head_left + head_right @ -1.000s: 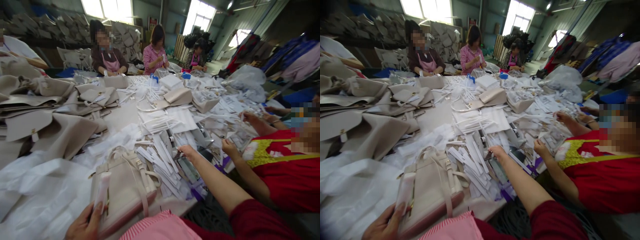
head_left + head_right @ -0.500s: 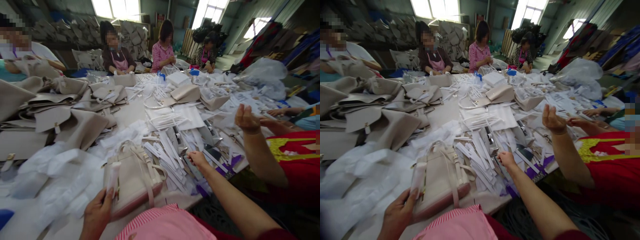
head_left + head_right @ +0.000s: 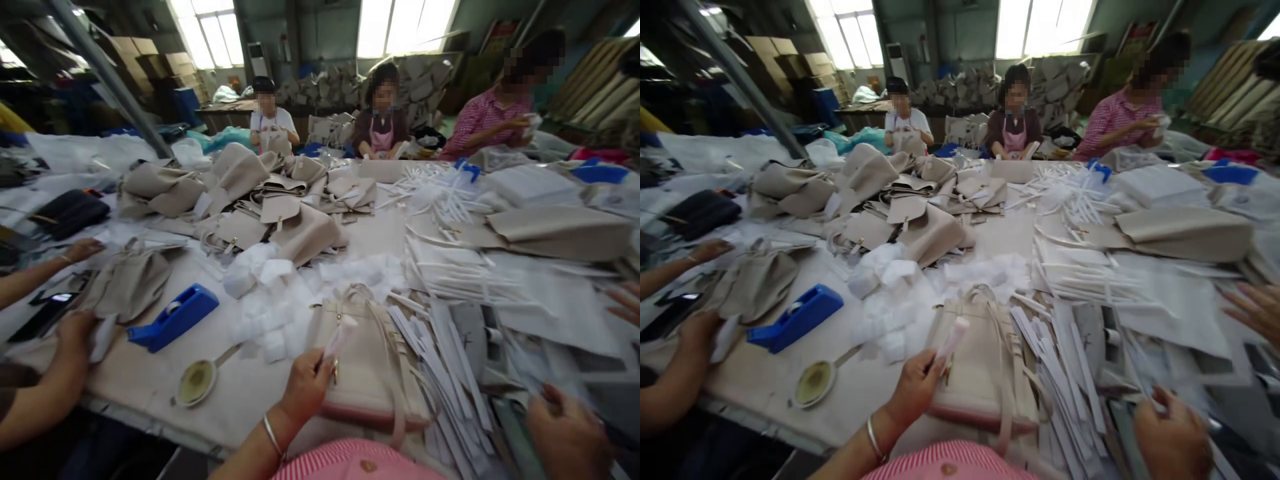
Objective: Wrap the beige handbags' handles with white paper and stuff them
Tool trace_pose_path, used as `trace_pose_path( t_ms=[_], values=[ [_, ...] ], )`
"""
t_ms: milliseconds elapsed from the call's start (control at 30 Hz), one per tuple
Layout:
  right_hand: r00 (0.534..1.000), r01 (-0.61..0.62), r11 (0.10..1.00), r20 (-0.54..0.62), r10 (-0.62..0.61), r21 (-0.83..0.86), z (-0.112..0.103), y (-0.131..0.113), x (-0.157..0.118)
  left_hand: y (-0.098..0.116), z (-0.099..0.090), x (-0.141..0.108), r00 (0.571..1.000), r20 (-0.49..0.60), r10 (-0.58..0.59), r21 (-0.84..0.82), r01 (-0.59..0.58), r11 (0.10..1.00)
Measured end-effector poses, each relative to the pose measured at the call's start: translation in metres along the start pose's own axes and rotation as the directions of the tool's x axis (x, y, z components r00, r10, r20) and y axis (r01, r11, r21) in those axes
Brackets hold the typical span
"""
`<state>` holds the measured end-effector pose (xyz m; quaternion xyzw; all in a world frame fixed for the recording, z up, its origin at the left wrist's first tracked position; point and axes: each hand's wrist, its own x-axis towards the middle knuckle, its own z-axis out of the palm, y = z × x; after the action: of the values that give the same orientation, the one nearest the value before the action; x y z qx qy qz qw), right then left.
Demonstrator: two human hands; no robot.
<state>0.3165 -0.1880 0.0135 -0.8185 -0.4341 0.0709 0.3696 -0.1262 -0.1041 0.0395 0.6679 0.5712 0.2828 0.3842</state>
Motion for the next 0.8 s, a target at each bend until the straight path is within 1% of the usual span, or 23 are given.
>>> trace_pose_path(
  t_ms=[33, 67, 100, 133, 167, 200, 233, 267, 300, 333, 367, 400, 433, 500, 533, 600, 667, 700, 733, 800],
  values=[
    [0.984, 0.175, 0.983, -0.034, -0.177, -0.057, 0.012, -0.025, 0.008, -0.001, -0.001, -0.001, 1.0, -0.004, 0.005, 0.002, -0.004, 1.0],
    [0.939, 0.34, 0.939, 0.067, -0.336, -0.053, 0.03, -0.056, 0.018, -0.002, -0.002, -0.002, 1.0, -0.006, 0.009, 0.003, -0.009, 1.0],
    [0.875, 0.465, 0.885, 0.155, -0.458, -0.007, 0.053, -0.089, 0.03, -0.003, -0.003, -0.003, 1.0, -0.006, 0.013, 0.001, -0.013, 1.0],
    [0.81, 0.546, 0.838, 0.239, -0.535, 0.027, 0.082, -0.124, 0.043, -0.004, -0.004, -0.003, 1.0, -0.001, 0.018, -0.003, -0.018, 1.0],
    [0.737, 0.613, 0.789, 0.33, -0.59, 0.044, 0.114, -0.158, 0.056, -0.005, -0.005, -0.003, 1.0, 0.004, 0.023, -0.008, -0.023, 1.0],
    [0.65, 0.679, 0.732, 0.415, -0.636, 0.059, 0.15, -0.19, 0.068, -0.006, -0.006, -0.004, 1.0, 0.01, 0.03, -0.014, -0.03, 0.999],
    [0.548, 0.742, 0.666, 0.504, -0.668, 0.077, 0.187, -0.219, 0.078, -0.007, -0.007, -0.003, 0.999, 0.013, 0.039, -0.018, -0.039, 0.999],
    [0.456, 0.789, 0.609, 0.588, -0.669, 0.082, 0.224, -0.244, 0.084, -0.008, -0.008, -0.003, 0.999, 0.012, 0.046, -0.02, -0.046, 0.999],
    [0.386, 0.822, 0.566, 0.662, -0.643, 0.07, 0.257, -0.265, 0.086, -0.009, -0.008, -0.003, 0.999, 0.01, 0.051, -0.019, -0.051, 0.999],
    [0.329, 0.85, 0.525, 0.723, -0.608, 0.055, 0.288, -0.282, 0.085, -0.01, -0.008, -0.002, 0.998, 0.008, 0.055, -0.014, -0.055, 0.998],
    [0.277, 0.875, 0.483, 0.775, -0.568, 0.041, 0.313, -0.295, 0.082, -0.012, -0.008, -0.001, 0.998, 0.006, 0.055, -0.006, -0.055, 0.998],
    [0.242, 0.893, 0.449, 0.808, -0.538, 0.031, 0.335, -0.304, 0.077, -0.013, -0.007, 0.0, 0.998, 0.006, 0.055, 0.004, -0.055, 0.998],
    [0.223, 0.904, 0.427, 0.829, -0.513, 0.021, 0.351, -0.311, 0.072, -0.015, -0.007, 0.001, 0.998, 0.006, 0.055, 0.012, -0.056, 0.998],
    [0.21, 0.91, 0.414, 0.854, -0.476, 0.007, 0.371, -0.315, 0.066, -0.016, -0.006, 0.003, 0.998, 0.013, 0.058, 0.019, -0.058, 0.998],
    [0.209, 0.908, 0.418, 0.864, -0.459, 0.003, 0.376, -0.314, 0.067, -0.016, -0.006, 0.004, 0.998, 0.016, 0.054, 0.02, -0.054, 0.998],
    [0.209, 0.897, 0.441, 0.879, -0.428, 0.001, 0.374, -0.308, 0.078, -0.015, -0.007, 0.005, 0.999, 0.021, 0.036, 0.018, -0.036, 0.999],
    [0.23, 0.878, 0.478, 0.88, -0.415, -0.004, 0.358, -0.298, 0.103, -0.013, -0.006, 0.006, 1.0, 0.026, 0.014, 0.01, -0.014, 1.0],
    [0.255, 0.864, 0.503, 0.871, -0.419, -0.01, 0.345, -0.292, 0.119, -0.013, -0.006, 0.006, 1.0, 0.029, 0.005, 0.004, -0.005, 1.0],
    [0.289, 0.846, 0.532, 0.856, -0.429, -0.019, 0.328, -0.285, 0.136, -0.012, -0.006, 0.005, 0.999, 0.034, -0.001, -0.002, 0.001, 1.0],
    [0.375, 0.8, 0.599, 0.811, -0.449, -0.038, 0.282, -0.266, 0.174, -0.012, -0.004, 0.005, 0.999, 0.042, -0.005, -0.013, 0.006, 1.0]
  ],
)
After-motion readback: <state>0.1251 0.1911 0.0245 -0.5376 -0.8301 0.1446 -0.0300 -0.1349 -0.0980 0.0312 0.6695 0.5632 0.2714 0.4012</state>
